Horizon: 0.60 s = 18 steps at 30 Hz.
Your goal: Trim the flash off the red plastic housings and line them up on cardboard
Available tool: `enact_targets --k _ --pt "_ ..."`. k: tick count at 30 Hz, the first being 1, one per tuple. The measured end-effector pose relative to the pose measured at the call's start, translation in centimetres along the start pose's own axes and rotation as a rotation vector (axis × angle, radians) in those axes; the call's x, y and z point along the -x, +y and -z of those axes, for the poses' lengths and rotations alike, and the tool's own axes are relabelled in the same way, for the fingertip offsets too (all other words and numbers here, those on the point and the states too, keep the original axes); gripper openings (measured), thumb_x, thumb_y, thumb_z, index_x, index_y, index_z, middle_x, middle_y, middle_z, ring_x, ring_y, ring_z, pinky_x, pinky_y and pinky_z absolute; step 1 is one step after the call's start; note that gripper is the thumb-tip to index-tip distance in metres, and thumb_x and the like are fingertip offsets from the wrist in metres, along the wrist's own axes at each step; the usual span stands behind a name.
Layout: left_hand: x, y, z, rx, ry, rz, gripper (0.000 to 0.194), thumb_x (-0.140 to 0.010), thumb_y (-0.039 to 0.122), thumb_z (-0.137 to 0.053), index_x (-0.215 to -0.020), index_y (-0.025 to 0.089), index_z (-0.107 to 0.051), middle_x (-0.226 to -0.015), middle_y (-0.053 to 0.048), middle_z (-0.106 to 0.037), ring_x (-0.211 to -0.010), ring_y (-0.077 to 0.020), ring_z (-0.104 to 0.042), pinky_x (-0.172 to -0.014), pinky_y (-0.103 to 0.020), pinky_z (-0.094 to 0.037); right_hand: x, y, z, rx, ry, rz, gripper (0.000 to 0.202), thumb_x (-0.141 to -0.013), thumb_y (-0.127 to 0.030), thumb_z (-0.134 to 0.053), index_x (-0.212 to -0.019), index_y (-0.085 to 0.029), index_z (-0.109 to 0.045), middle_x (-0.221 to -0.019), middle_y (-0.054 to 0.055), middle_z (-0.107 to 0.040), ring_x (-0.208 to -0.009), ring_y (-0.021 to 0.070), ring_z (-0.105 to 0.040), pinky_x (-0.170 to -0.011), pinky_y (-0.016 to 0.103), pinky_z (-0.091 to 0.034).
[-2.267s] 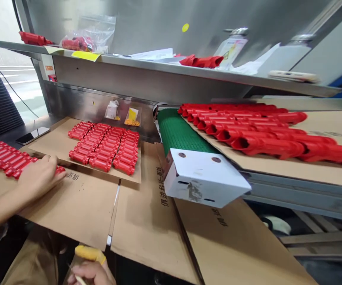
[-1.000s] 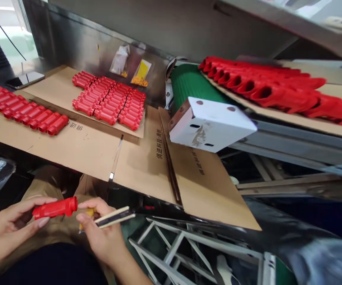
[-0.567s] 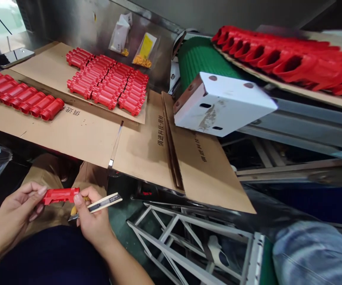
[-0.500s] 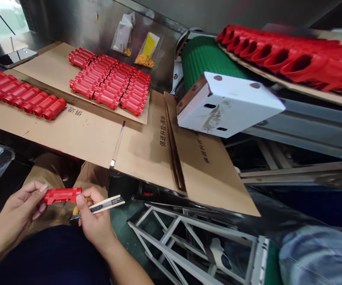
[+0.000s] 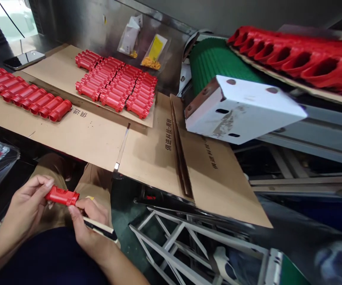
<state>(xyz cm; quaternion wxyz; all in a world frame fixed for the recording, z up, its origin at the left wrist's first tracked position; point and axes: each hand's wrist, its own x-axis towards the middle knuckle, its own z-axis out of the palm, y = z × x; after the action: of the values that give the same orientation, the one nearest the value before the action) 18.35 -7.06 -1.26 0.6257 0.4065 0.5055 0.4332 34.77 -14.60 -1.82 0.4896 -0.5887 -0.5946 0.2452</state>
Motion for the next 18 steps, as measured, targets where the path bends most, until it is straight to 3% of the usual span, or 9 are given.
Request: enact_targets --k 4,6,9,13,16,18 --pt "-0.1 -0.1 -0.2 -0.162 0.061 -0.130 0.039 -0.072 0.038 -0.098 -0.095 0.022 -0.071 -0.092 0.000 -0.065 -0.078 -0.0143 -0.061 -0.068 -0.021 -0.052 0.1 -0.5 -0.3 0.007 0.031 0.062 0.015 -0.102 -0.021 -0.063 -0.087 -0.021 -0.066 -0.067 -0.001 -0.066 -0.057 0.0130 -0.058 -0.057 0.024 -0.045" --pt "-0.2 -0.3 -0.3 -0.114 0.062 -0.118 0.031 -0.080 0.042 -0.092 -0.093 0.021 -0.073 -0.093 -0.001 -0.065 -0.081 -0.0135 -0.060 -0.072 -0.019 -0.052 0.1 -0.6 -0.5 0.026 0.052 0.081 0.015 -0.101 -0.020 -0.064 -0.086 -0.021 -0.067 -0.066 -0.001 -0.065 -0.056 0.0132 -0.058 -0.055 0.024 -0.046" --pt "-0.3 -0.3 -0.7 0.087 0.043 0.005 0.034 -0.087 0.049 -0.086 -0.104 0.022 -0.073 -0.094 -0.001 -0.069 -0.084 -0.0128 -0.062 -0.077 -0.018 -0.055 0.1 -0.4 -1.1 0.120 0.081 0.183 0.012 -0.102 -0.017 -0.063 -0.093 -0.018 -0.072 -0.071 0.003 -0.070 -0.057 0.0149 -0.063 -0.056 0.026 -0.051" --pt "-0.4 0.8 -0.9 0.298 -0.025 0.222 0.055 -0.070 0.039 -0.100 -0.111 0.019 -0.071 -0.092 -0.002 -0.073 -0.076 -0.0124 -0.066 -0.071 -0.019 -0.059 -0.1 0.1 -1.0 0.241 0.031 0.371 0.013 -0.104 -0.019 -0.065 -0.100 -0.014 -0.076 -0.071 0.007 -0.072 -0.056 0.0176 -0.068 -0.055 0.028 -0.057" --pt "-0.7 1.5 -0.2 0.329 -0.049 0.287 0.063 -0.069 0.038 -0.101 -0.120 0.021 -0.068 -0.094 -0.005 -0.079 -0.077 -0.0175 -0.075 -0.072 -0.026 -0.064 -0.4 -0.2 0.8 0.135 -0.064 0.328 0.016 -0.105 -0.025 -0.068 -0.112 -0.012 -0.074 -0.094 0.014 -0.081 -0.085 0.0232 -0.080 -0.075 0.030 -0.068" --pt "-0.8 1.6 0.3 0.317 -0.071 0.290 0.059 -0.073 0.040 -0.098 -0.120 0.021 -0.068 -0.104 -0.009 -0.081 -0.079 -0.0217 -0.079 -0.073 -0.031 -0.066 -0.5 -0.8 2.3 0.050 -0.116 0.290 0.022 -0.104 -0.022 -0.069 -0.124 -0.012 -0.071 -0.112 0.016 -0.082 -0.108 0.0253 -0.080 -0.093 0.033 -0.068"
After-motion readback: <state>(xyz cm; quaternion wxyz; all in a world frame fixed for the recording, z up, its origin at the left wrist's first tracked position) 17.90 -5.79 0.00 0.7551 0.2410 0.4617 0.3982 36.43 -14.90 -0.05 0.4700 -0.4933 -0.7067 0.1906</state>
